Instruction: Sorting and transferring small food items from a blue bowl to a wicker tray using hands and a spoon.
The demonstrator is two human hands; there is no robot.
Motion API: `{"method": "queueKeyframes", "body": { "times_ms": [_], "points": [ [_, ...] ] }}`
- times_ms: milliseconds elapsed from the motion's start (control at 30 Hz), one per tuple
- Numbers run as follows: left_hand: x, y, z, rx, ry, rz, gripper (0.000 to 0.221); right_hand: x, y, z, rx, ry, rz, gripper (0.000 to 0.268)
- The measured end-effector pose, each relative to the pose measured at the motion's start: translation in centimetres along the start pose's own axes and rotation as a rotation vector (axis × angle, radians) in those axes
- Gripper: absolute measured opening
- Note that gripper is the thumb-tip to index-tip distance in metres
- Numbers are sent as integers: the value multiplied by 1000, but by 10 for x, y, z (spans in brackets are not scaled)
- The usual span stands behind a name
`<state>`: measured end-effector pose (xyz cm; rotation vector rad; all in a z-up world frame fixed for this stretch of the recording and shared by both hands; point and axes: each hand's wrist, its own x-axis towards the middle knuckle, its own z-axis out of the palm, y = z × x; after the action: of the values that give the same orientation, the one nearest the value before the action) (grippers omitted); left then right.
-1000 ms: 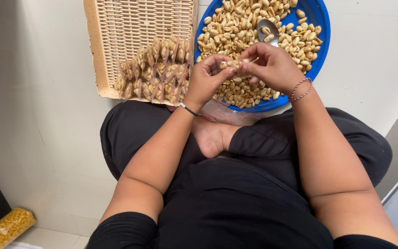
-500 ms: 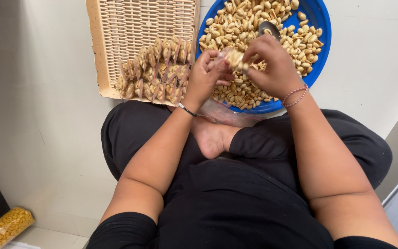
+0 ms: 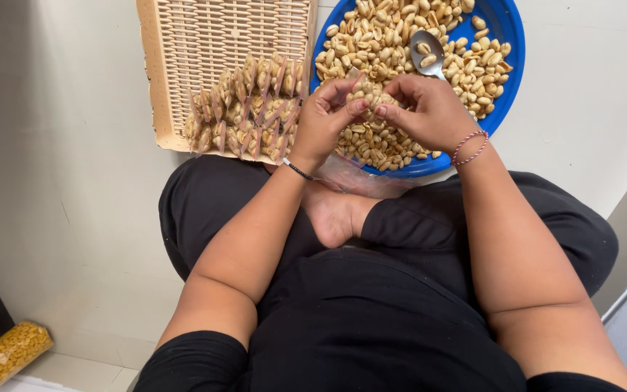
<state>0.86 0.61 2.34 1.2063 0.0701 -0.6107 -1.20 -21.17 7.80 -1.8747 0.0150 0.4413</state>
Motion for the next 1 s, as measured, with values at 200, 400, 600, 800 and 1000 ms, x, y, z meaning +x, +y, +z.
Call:
{"method": "queueKeyframes", "body": {
  "times_ms": [200,400,600,800,1000],
  "points": [
    [5,-34,-1,-68,53,91,34,-1,19,2,-51,-26,-96,19],
    [-2,46,-21,486,103,351,23,-4,-5,0,17,47,-45,26],
    [-53,147,-142,1062,601,515,44,-19,-22,-4,-209,105,-231,21],
    [-61,103,-202,1264,931,56,36,-29,-26,-9,-339,117,-264,20],
    [-47,81,-201,1278,893,-49,30,-35,-7,-26,-390,226,-333,18]
  ]
}}
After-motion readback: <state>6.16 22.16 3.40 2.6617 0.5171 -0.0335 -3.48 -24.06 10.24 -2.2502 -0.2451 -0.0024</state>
